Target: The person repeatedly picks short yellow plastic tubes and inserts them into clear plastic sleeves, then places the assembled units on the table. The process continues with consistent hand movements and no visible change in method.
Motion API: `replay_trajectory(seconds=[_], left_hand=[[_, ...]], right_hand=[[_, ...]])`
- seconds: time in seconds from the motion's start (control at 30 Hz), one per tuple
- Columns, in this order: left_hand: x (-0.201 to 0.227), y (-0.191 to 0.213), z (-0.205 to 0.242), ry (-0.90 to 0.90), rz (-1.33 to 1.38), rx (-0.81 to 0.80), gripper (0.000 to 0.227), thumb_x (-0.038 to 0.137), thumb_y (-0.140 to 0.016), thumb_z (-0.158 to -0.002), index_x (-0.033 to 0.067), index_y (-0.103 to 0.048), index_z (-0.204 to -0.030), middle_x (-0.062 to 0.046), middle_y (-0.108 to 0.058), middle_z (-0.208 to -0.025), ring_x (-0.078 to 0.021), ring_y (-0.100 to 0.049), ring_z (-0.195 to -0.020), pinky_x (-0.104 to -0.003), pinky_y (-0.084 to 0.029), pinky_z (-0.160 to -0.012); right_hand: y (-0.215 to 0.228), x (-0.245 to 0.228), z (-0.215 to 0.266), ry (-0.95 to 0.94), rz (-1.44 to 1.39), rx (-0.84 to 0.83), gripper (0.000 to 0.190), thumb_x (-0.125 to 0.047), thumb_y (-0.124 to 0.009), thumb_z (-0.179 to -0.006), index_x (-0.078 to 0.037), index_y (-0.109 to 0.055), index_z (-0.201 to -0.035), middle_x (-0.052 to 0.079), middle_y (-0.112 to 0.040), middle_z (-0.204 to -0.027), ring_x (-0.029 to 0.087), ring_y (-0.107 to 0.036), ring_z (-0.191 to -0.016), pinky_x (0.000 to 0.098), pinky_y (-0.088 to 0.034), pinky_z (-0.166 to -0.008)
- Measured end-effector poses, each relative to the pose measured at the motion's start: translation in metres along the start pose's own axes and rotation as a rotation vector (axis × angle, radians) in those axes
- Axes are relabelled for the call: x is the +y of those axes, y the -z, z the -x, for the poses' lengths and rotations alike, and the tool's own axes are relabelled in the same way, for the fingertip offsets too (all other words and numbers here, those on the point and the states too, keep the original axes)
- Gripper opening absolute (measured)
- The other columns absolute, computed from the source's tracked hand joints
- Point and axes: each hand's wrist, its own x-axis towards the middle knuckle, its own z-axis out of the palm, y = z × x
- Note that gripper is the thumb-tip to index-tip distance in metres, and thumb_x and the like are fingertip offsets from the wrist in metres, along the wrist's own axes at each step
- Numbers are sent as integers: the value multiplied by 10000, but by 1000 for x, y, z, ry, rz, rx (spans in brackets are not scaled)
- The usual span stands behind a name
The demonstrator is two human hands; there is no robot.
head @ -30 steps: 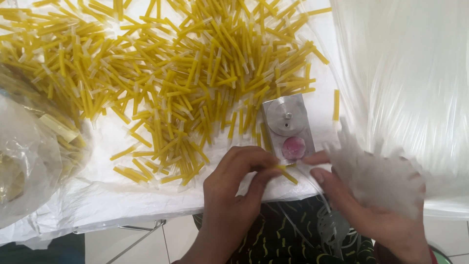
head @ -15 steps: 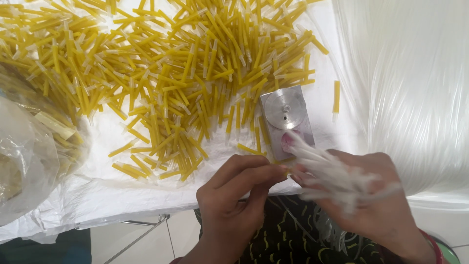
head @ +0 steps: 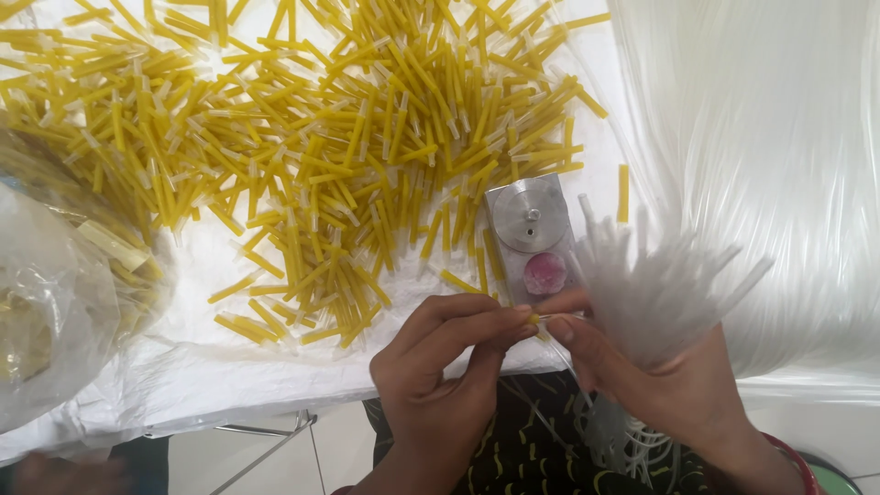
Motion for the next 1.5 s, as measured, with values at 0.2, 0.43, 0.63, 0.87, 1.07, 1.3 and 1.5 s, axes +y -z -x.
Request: replay_trajectory(seconds=[0.2, 0.43, 0.63, 0.87, 1.07, 1.3, 1.5], left_hand=[[4, 8, 1, -39, -87, -74, 247, -87, -772, -848, 82, -795, -1027, -43, -744, -973, -140, -759, -867, -244, -602, -737], [3, 13, -6, 70, 25, -202, 244, -77, -773, -851, 75, -787, -1040, -43, -744, -959, -140, -770, -852, -250, -636, -732], [6, 17, -2, -24, -78, -206, 253, -78, -760, -842, 71, -776, -1046, -50, -739, -968, -147, -774, -879, -247, -629, -750], [9, 19, 6, -71, -134, -225, 226, -53, -769, -852, 76, -759, -1036, -49, -720, -964, -180, -767, -874, -278, -614, -731], [-17, 68, 22, 58, -446, -726, 139, 170, -876, -838, 129, -795, -943, -66, -715, -854, -260, -738, -780, -374, -557, -654], [26, 23, 16, -64, -106, -277, 157, 57, -781, -871, 48, -703, -1006, -94, -728, -928, -224, -780, -768, -309, -613, -642], [11, 14, 12, 149, -98, -299, 114, 118, -753, -941, 81, -741, -1048, -79, -725, -899, -228, -721, -703, -330, -556, -607]], right_hand=[[8, 2, 1, -196, 26, -153, 218, -186, -693, -925, -18, -809, -999, -3, -622, -558, 41, -554, -480, 217, -375, -403], [15, 4, -1, -150, -12, -186, 184, -180, -712, -910, -14, -780, -948, -4, -601, -506, 53, -512, -425, 225, -339, -378], [9, 2, -4, -135, 24, -214, 187, -169, -731, -893, -6, -791, -964, -3, -607, -522, 56, -546, -442, 226, -373, -382], [14, 7, -1, -180, 0, -282, 146, -151, -736, -897, -24, -800, -928, 21, -634, -502, 68, -583, -424, 236, -404, -368], [32, -2, -13, 94, 242, -220, 157, -204, -696, -962, -97, -806, -928, -20, -783, -782, 81, -796, -653, 250, -649, -591], [26, 16, 0, 76, 428, -581, 218, -144, -825, -796, -81, -789, -1002, -22, -761, -814, 129, -740, -722, 296, -615, -644], [39, 27, 12, -367, 122, -163, 203, -119, -798, -847, -39, -788, -1033, 65, -620, -630, 140, -565, -556, 312, -447, -458]])
